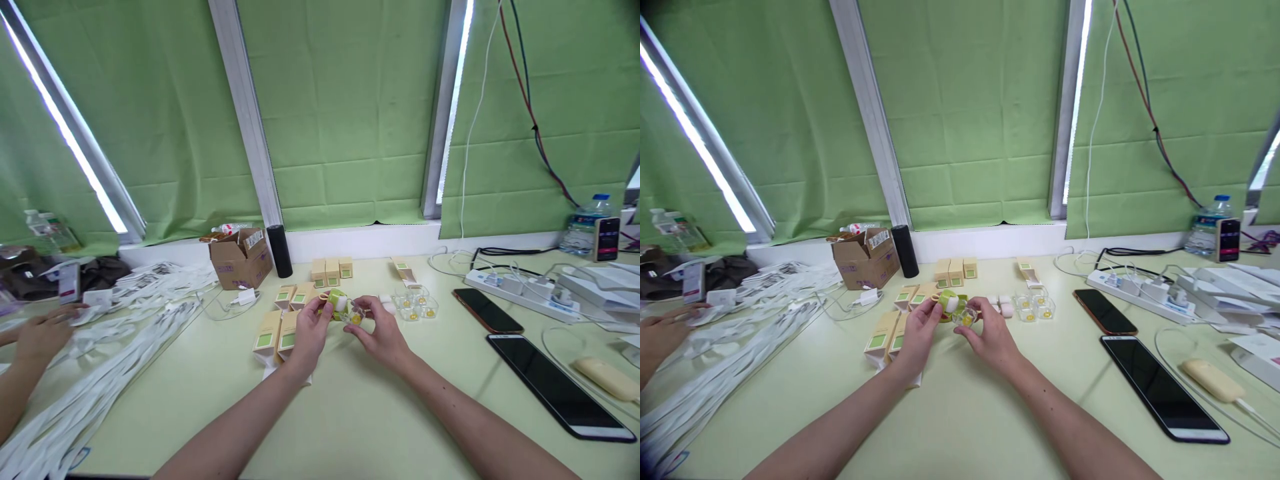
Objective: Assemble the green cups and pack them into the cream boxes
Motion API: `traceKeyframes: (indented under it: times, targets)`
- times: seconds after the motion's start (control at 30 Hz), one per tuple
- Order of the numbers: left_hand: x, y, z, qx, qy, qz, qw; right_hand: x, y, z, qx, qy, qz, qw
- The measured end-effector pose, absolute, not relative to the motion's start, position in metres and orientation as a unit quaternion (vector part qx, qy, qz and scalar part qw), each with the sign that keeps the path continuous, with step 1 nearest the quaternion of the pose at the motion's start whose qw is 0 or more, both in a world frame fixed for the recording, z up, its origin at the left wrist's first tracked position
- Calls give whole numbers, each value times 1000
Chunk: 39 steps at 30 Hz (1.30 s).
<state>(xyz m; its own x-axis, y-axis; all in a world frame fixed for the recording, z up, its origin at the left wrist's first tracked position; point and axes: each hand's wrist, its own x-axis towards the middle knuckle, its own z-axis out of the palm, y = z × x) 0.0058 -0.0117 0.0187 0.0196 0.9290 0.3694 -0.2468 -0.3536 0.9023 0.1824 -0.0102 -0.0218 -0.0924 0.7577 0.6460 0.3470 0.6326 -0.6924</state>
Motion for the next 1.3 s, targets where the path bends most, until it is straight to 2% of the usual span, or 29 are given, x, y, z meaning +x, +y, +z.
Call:
traceKeyframes:
  times: [0.93,1.3]
  targets:
    - [3,-5,17,540,332,608,478,180,-14,-19,-396,-686,215,572]
    - [5,-10,11,583,353,580,446,178,-17,-16,-387,-692,203,574]
